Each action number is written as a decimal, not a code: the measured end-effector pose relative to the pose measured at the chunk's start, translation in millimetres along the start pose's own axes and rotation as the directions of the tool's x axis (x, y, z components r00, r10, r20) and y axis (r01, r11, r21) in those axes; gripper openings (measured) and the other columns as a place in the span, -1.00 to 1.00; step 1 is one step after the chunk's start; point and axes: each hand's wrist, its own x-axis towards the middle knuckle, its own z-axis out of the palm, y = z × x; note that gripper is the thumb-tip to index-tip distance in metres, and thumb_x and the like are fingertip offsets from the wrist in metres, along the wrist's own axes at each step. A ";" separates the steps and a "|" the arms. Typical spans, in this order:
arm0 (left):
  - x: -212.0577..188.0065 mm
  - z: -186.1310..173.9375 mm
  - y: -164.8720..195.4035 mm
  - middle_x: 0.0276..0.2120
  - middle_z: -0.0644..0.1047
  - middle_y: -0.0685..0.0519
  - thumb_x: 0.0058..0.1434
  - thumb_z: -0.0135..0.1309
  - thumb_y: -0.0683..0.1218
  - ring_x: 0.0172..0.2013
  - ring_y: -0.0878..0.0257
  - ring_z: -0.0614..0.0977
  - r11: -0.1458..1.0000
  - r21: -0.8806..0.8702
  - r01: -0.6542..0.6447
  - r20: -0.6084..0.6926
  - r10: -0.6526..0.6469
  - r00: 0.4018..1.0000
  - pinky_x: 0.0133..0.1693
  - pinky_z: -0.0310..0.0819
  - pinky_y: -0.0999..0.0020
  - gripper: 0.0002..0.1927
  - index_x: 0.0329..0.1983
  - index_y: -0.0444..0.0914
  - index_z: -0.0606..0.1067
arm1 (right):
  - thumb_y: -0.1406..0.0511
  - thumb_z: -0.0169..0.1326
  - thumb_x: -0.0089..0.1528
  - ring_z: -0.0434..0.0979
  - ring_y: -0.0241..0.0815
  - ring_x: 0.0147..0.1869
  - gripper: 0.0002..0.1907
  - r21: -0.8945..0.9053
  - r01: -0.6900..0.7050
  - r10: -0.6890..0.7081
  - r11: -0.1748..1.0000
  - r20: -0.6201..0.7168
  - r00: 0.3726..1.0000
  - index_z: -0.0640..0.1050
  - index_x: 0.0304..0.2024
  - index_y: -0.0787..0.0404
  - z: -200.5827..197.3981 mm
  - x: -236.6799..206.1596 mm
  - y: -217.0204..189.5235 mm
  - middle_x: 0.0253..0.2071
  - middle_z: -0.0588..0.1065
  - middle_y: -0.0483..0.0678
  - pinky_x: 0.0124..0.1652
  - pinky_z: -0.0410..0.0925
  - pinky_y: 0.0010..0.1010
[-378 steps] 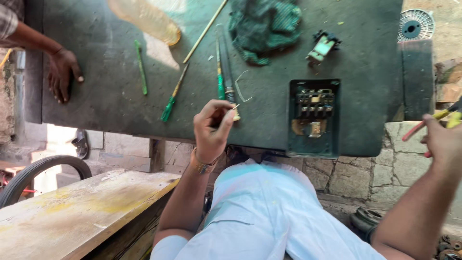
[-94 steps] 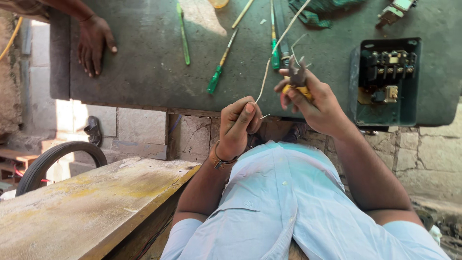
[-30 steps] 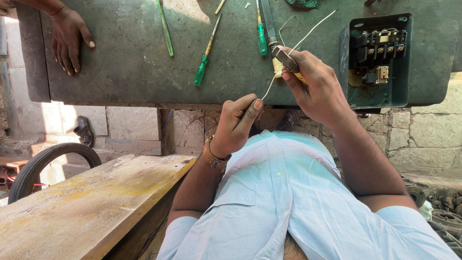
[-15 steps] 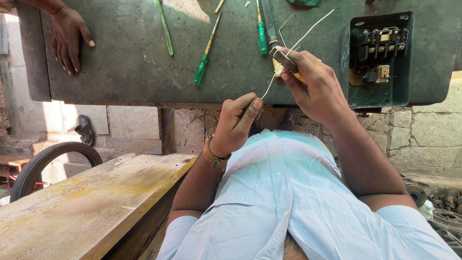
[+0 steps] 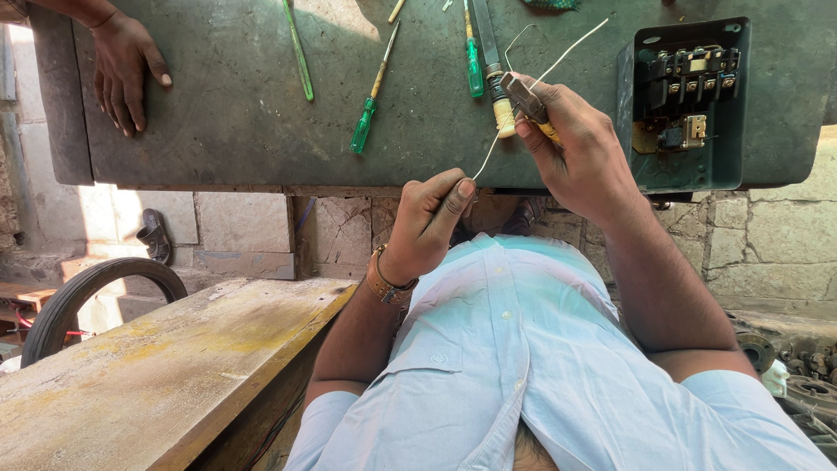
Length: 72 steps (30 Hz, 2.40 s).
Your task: The person uses a screwdriver to adjust terminals inside a small electrical box, then retrieves a wire, strips its ends with pliers, and connects the wire to the terminals. The person works at a cluttered workbench with various tools and parts visible.
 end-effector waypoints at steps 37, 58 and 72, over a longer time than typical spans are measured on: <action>-6.9 -18.9 -12.3 -0.61 0.30 0.13 0.56 -0.10 -0.04 -0.55 0.48 0.25 0.968 0.240 0.078 -0.221 -0.024 0.975 -0.50 0.10 0.41 -0.61 -0.40 -0.33 0.37 | 0.13 0.13 0.43 0.54 0.14 -0.24 -0.69 -0.287 -0.263 0.341 0.921 0.273 0.899 0.52 -0.13 0.29 45.5 35.5 76.2 -0.33 0.54 0.18 -0.20 0.37 -0.05; -24.7 -16.9 7.8 -0.56 0.44 -0.02 0.57 -0.04 -0.01 -0.57 0.15 0.50 0.819 0.566 0.096 -0.215 0.035 0.976 -0.45 0.31 0.26 -0.80 -0.06 -0.18 0.53 | 0.35 0.18 0.36 0.52 -0.32 -0.46 -0.86 0.592 -0.436 0.275 0.677 0.347 0.897 0.56 -0.17 0.35 46.9 37.7 13.0 -0.39 0.53 -0.05 -0.56 0.32 -0.51; 2.6 7.7 11.4 -0.32 0.59 -0.10 0.48 0.04 -0.11 -0.30 0.05 0.67 0.906 0.414 0.085 -0.305 0.050 0.951 -0.23 0.52 0.28 -0.85 -0.03 -0.30 0.50 | 0.38 0.18 0.38 0.47 -0.43 -0.44 -0.89 0.700 -0.331 0.202 0.632 0.264 0.943 0.56 -0.17 0.34 70.7 4.2 24.5 -0.39 0.53 -0.09 -0.47 0.32 -0.59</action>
